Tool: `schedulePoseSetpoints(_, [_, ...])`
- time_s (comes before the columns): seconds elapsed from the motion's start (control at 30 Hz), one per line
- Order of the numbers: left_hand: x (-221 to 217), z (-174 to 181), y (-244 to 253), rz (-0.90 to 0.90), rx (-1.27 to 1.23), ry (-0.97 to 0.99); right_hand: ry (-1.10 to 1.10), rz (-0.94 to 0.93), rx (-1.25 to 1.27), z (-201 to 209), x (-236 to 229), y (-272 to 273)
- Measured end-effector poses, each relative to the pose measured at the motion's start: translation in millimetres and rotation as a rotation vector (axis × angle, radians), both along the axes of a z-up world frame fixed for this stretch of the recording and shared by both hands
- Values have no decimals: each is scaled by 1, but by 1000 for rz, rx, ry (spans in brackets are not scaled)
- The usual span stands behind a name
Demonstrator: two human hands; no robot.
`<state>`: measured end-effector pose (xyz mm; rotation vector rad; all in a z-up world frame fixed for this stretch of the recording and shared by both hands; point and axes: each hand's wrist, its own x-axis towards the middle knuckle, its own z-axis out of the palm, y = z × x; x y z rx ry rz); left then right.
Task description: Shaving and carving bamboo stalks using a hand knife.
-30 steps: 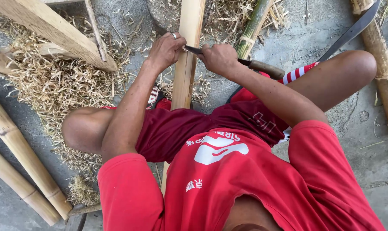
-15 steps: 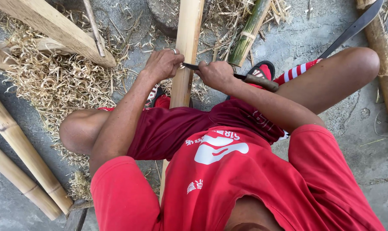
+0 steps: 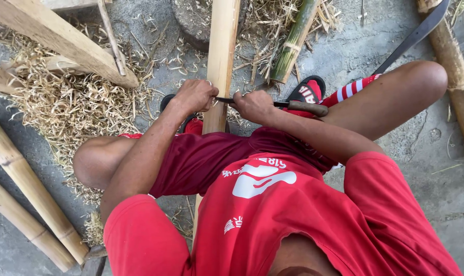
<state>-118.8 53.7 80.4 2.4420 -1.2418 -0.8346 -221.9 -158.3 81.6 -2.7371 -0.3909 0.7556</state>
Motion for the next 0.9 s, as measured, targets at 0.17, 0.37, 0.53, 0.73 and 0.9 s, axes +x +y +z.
schedulePoseSetpoints(0.17, [-18,-6,6,-15,106,60,175,54,-43,-5,-11,6])
schedulePoseSetpoints(0.37, [-37,-7,7,-105,248,152,43,133,58,-24,-40,12])
schedulePoseSetpoints(0.53, [-35,2,14,-145,183,169,143,180,38,0,-25,12])
schedulePoseSetpoints(0.73, [-4,16,5,-10,32,10,178,127,210,-40,-3,-62])
schedulePoseSetpoints(0.9, [45,24,-14,156,-124,-168,277,-59,78,-1,53,-72])
